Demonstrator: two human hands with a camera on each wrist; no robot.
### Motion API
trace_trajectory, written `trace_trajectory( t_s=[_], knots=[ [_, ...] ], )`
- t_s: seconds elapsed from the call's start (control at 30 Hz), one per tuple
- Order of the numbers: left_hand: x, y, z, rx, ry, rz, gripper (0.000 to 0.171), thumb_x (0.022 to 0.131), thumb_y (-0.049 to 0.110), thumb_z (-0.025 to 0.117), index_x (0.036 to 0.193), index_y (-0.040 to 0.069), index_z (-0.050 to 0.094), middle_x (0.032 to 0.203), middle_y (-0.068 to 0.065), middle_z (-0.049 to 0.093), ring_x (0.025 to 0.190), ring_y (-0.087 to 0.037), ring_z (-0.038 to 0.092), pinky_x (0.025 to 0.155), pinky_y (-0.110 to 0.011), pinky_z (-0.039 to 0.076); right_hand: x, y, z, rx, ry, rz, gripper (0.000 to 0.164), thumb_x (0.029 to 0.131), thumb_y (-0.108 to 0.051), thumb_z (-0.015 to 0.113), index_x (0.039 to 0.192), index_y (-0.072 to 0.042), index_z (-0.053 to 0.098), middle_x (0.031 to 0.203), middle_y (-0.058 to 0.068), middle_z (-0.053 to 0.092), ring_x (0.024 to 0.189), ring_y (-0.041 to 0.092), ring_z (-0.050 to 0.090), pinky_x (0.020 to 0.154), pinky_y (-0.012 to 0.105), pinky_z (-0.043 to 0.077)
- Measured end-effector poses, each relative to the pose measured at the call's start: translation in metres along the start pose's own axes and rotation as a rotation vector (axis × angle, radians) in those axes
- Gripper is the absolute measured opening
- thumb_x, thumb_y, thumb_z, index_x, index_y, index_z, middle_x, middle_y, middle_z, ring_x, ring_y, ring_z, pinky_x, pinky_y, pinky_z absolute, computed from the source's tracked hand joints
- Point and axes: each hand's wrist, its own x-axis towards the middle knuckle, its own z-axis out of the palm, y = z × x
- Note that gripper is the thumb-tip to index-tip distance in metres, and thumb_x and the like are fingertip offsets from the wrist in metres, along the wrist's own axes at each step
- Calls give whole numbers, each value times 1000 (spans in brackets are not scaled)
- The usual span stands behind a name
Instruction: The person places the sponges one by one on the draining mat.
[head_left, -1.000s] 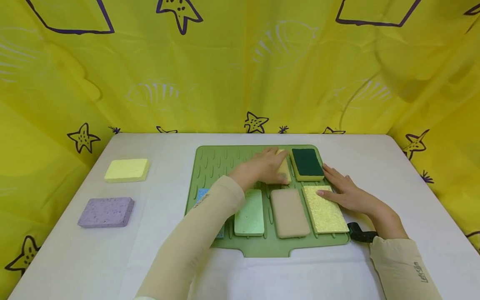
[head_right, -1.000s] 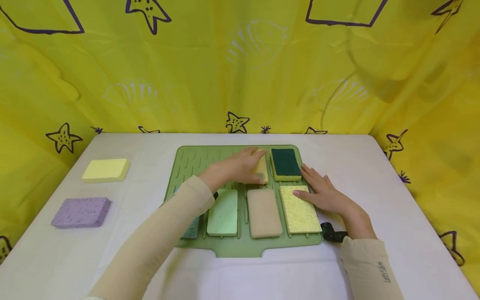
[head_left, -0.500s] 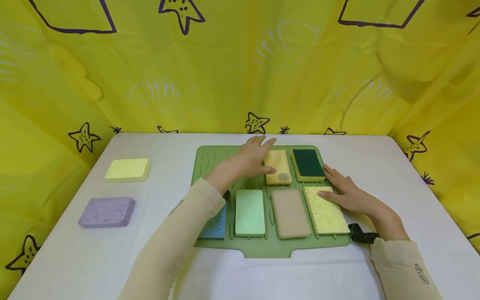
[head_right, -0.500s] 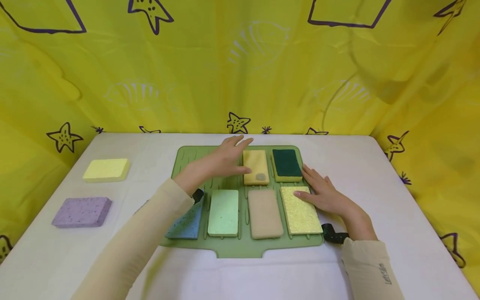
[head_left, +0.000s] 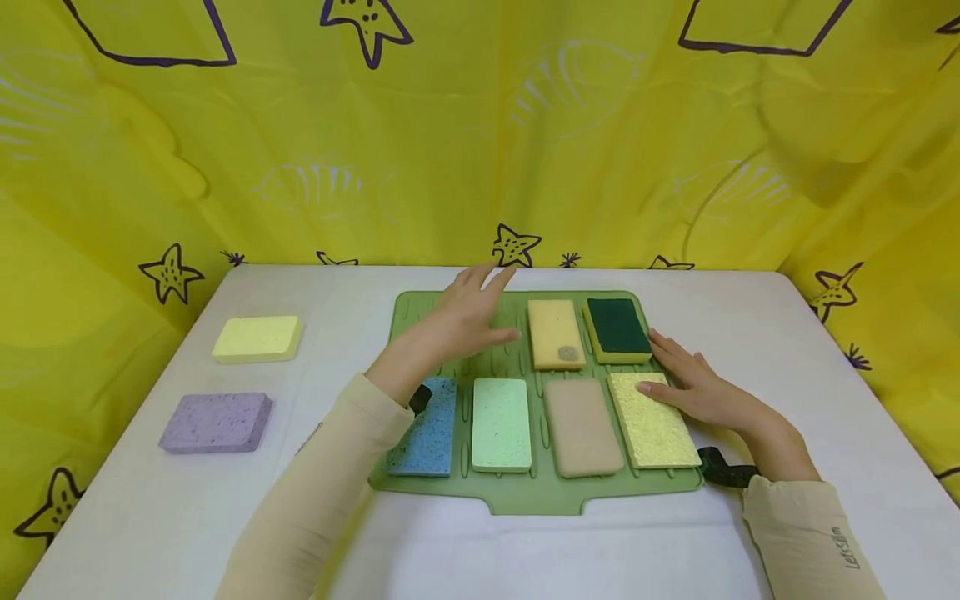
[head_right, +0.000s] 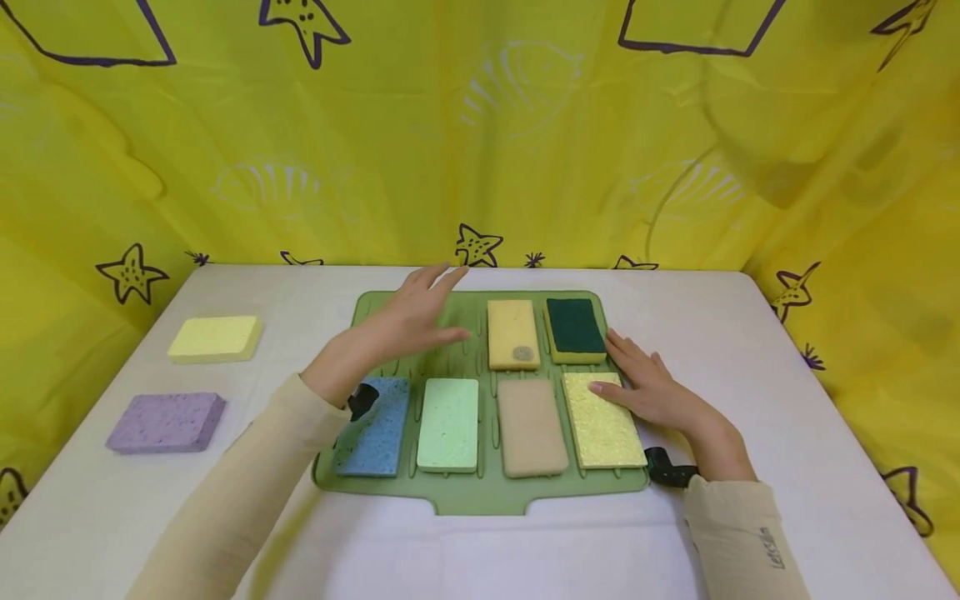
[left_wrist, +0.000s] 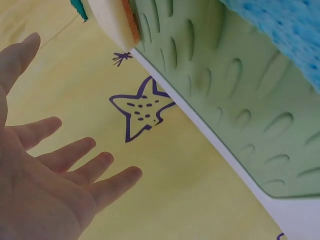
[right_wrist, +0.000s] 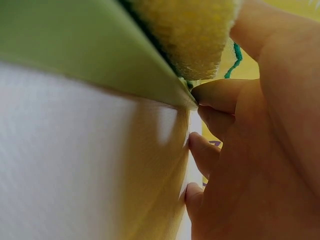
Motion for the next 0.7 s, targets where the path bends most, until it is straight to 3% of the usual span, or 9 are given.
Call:
trace_trajectory(
  t_s=[0.23, 0.47, 0.7],
  knots=[
    [-17, -10, -2, -8, 36, -26, 91, 92, 49, 66, 160, 14, 16, 164, -20, 18, 152, -41, 17, 125, -52, 20, 1, 2, 1, -4, -2, 2, 87, 99, -35, 58, 158, 2, 5, 165, 27, -3, 150, 51, -6, 114, 72, -14],
    [-36, -20, -4, -7, 77, -55, 90, 92, 46, 68, 159, 13, 19, 163, -22, 19, 151, -43, 18, 121, -58, 25, 1, 3, 1, 5, -1, 5, 87, 99, -35, 58, 157, 2, 5, 165, 26, -4, 150, 51, -7, 114, 71, -15],
    [-58, -33, -1, 4, 99, -79, 88, 92, 45, 67, 158, 10, 22, 162, -23, 21, 149, -45, 21, 123, -56, 21, 0, 3, 2, 14, 2, 0, 87, 100, -35, 58, 158, 2, 4, 165, 26, -4, 150, 50, -8, 114, 71, -16]
  ],
)
